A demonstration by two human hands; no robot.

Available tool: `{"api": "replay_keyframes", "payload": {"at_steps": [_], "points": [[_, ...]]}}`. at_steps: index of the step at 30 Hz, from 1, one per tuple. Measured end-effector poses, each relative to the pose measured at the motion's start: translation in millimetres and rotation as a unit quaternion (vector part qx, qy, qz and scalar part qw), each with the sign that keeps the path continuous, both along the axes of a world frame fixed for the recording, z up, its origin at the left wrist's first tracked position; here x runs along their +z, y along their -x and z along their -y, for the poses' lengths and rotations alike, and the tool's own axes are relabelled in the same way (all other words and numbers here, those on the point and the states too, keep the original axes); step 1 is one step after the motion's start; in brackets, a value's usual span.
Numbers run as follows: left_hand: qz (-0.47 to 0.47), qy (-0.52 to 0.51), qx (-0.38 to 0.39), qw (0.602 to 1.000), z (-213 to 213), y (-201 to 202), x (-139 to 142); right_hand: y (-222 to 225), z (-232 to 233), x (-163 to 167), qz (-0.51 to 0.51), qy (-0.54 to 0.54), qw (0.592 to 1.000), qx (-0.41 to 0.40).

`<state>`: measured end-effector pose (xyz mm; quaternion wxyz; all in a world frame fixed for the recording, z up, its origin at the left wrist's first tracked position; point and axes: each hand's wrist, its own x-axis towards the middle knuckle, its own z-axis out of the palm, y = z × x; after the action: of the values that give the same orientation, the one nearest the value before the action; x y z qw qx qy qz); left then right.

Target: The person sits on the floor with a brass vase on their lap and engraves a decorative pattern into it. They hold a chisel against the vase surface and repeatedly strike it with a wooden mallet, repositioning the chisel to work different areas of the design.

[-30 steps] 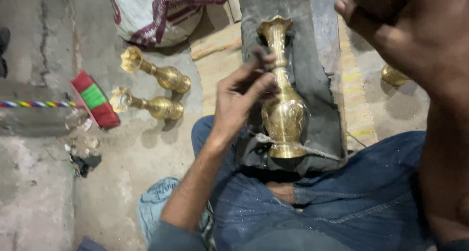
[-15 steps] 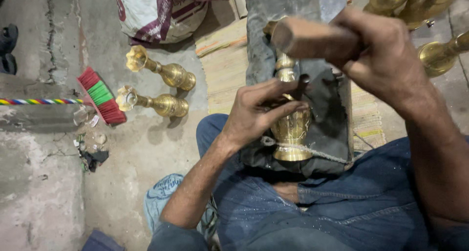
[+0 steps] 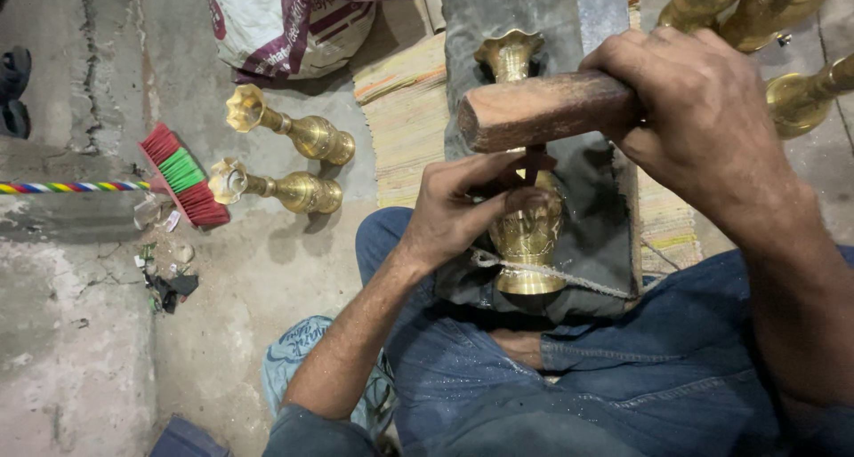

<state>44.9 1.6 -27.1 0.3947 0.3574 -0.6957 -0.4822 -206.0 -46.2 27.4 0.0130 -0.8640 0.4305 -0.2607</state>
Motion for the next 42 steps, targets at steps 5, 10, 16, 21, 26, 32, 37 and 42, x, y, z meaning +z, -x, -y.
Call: {"api": "replay_keyframes", "payload": {"at_steps": [5,10,16,21,26,32,37,42], "points": [[0.018,0.020,-0.002,1.000,0,3,3,6,-5,3,-0.106,0.047,0.993,-0.037],[0.030,0.022,0.000,0.999,0,2,6,11,-4,3,0.070,-0.071,0.993,-0.062],[0.055,0.041,0.009,0.998,0,2,1,11,-4,4,0.071,-0.080,0.994,0.001],[0.022,0.017,-0.002,1.000,2,0,-2,11,-1,9,0.210,-0.225,0.950,-0.057],[0.028,0.042,-0.007,0.999,2,0,1,13,-2,8,0.056,-0.128,0.990,-0.036],[0.058,0.059,-0.003,0.997,7,1,5,15,-1,0,-0.030,-0.001,0.999,-0.044],[0.017,-0.007,-0.010,1.000,7,1,4,16,1,-2,0.094,-0.112,0.989,-0.001],[-0.003,-0.022,-0.023,0.999,8,1,5,12,-1,0,0.208,-0.195,0.958,0.028]]}}
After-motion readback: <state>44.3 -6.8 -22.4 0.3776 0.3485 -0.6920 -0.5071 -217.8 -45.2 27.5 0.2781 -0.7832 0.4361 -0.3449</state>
